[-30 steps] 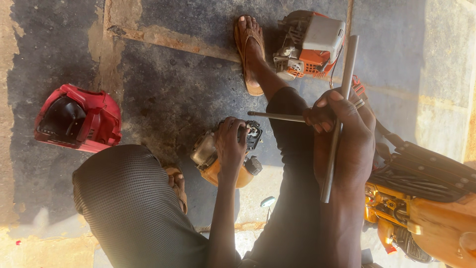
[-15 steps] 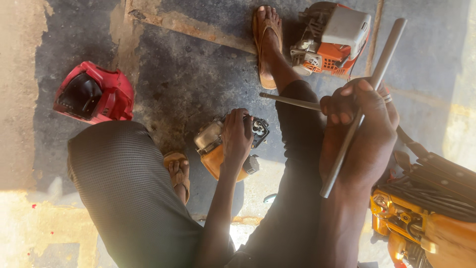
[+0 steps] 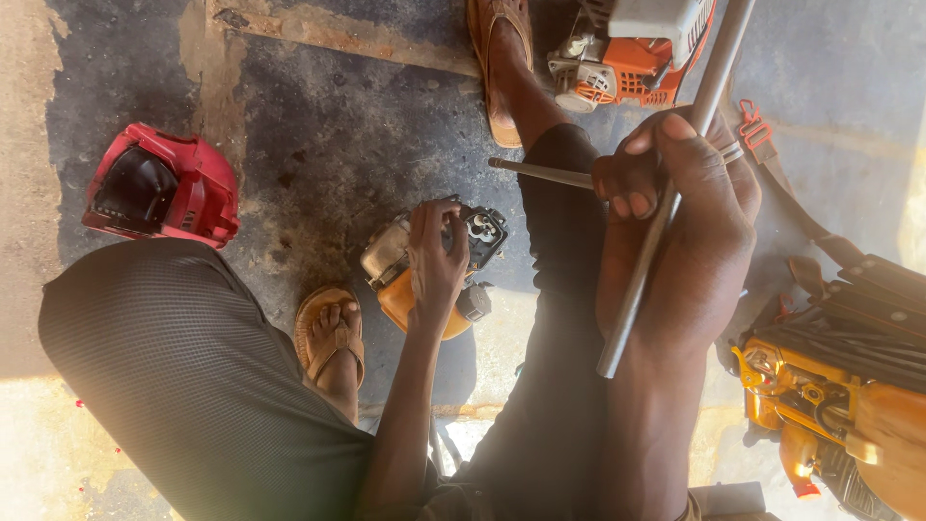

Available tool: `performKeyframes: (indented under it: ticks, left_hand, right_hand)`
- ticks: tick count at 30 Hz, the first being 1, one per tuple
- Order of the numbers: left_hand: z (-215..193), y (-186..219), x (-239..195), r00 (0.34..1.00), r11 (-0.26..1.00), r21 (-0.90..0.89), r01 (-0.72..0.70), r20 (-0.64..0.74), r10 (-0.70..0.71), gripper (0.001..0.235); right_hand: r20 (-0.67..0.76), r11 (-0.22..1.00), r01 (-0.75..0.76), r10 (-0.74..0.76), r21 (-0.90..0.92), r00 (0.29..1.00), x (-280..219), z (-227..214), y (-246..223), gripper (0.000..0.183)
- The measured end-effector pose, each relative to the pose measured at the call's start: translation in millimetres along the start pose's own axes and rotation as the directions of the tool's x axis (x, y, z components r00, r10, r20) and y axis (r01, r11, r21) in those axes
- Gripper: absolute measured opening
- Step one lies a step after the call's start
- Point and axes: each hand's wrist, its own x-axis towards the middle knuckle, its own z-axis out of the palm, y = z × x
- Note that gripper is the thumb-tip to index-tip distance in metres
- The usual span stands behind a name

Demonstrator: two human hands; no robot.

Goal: The person sits on the floor and uses a T-handle wrench to loosen and remove bolts from a small engine. They remove the top cover and then use a screwdriver to adjust internal components.

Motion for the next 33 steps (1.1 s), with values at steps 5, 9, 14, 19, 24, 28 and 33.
performKeyframes:
  ticks: [5,9,14,19,24,28,33]
  left_hand:
    - [3.3,-8.1,-7.2,0.994,0.992,0.065,-0.104,0.031,0.103,0.01]
    - [6.1,-4.6,-3.6,0.985,0.989,0.082,-0.122,0.134,0.11,0.016]
    - [-2.6,11.6,-4.0,0.966,0.957,0.212,-0.199,0.208,0.155,0.017]
    - [-8.9,22.5,-0.4,0.961,0.962,0.193,-0.191,0.238,0.143,0.017]
    - [-12.1,28.0,1.3,0.964,0.971,0.173,-0.165,0.236,0.122,0.019]
    - [-12.3,32.2,2.2,0.967,0.972,0.194,-0.13,0.242,0.081,0.019]
    - [-6.6,31.9,1.9,0.971,0.969,0.215,-0.119,0.227,0.069,0.02]
  right_hand:
    - [0.014,1.0,-0.017,0.017,-0.001,1.0,0.8,-1.4,-0.1,0.022]
    - [-0.011,1.0,-0.028,0.028,-0.007,1.0,1.1,0.8,0.7,0.02]
    - [-0.013,0.999,-0.05,0.05,-0.002,0.999,1.9,3.2,1.7,0.019]
    - [-0.028,0.998,-0.07,0.071,0.006,0.997,3.5,2.7,1.3,0.013]
    - [0.001,0.997,-0.079,0.079,-0.002,0.997,3.9,-0.7,2.5,0.018]
    - [0.003,0.996,-0.088,0.088,0.014,0.996,4.8,-0.4,3.1,0.014]
    - [0.009,0.996,-0.086,0.086,0.001,0.996,4.3,2.4,3.3,0.011]
